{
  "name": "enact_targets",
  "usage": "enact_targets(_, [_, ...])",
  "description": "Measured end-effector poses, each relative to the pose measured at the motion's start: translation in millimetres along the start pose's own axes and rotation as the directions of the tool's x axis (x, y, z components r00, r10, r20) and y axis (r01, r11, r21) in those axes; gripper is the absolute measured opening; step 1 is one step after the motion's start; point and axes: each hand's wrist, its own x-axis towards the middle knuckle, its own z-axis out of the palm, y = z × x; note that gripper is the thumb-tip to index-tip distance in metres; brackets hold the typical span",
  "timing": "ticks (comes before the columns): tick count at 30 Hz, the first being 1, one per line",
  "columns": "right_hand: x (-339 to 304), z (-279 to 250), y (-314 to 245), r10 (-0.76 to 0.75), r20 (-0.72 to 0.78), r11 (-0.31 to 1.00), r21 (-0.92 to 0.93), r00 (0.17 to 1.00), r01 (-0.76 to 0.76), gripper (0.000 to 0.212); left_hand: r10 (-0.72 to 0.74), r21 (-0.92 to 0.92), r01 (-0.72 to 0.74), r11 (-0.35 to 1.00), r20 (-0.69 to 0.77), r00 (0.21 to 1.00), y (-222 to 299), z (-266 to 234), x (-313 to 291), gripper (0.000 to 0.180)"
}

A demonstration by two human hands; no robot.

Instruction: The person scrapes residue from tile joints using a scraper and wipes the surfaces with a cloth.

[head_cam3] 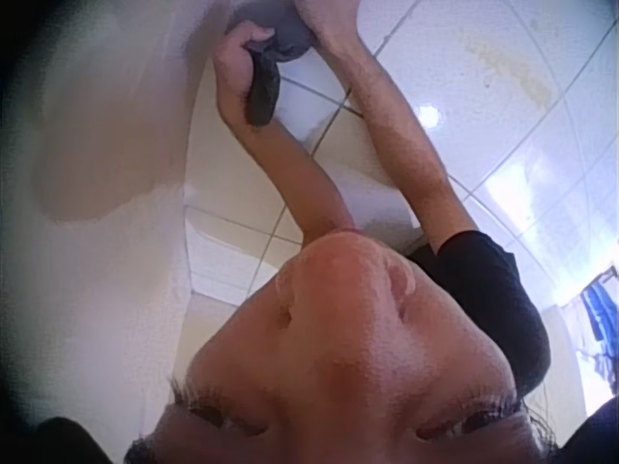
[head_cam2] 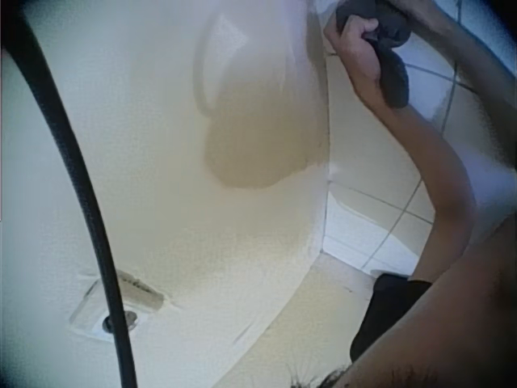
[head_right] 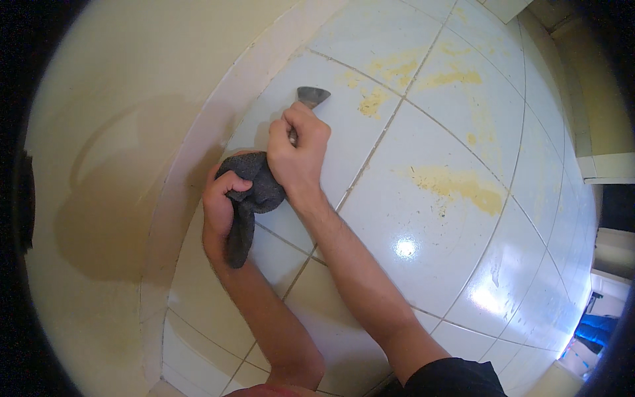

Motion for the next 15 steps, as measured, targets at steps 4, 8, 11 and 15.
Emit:
enact_targets(4, [-3,-1,0,0.068,0.001,0.997,0.047,0.998,-0.068,0.016,-0.002,0.021,0.000,1.000,0.064,0.998,4,-3,0,0.041])
enact_targets(8, [-1,3,5,0.121,-0.012,0.990,0.072,0.993,-0.120,0.016,-0.017,0.023,0.015,1.000,0.069,0.998,1,-6,3,0.041])
enact_targets(11, [-4,-5,3,0.150,0.039,0.981,0.122,0.988,-0.153,0.016,-0.027,0.019,0.025,1.000,0.097,0.995,2,-10,3,0.040])
enact_targets(15, [0,6,9,0.065,-0.049,0.993,0.100,0.997,-0.059,0.024,-0.002,0.041,0.000,0.999,0.062,0.998,-1,-7,5,0.039])
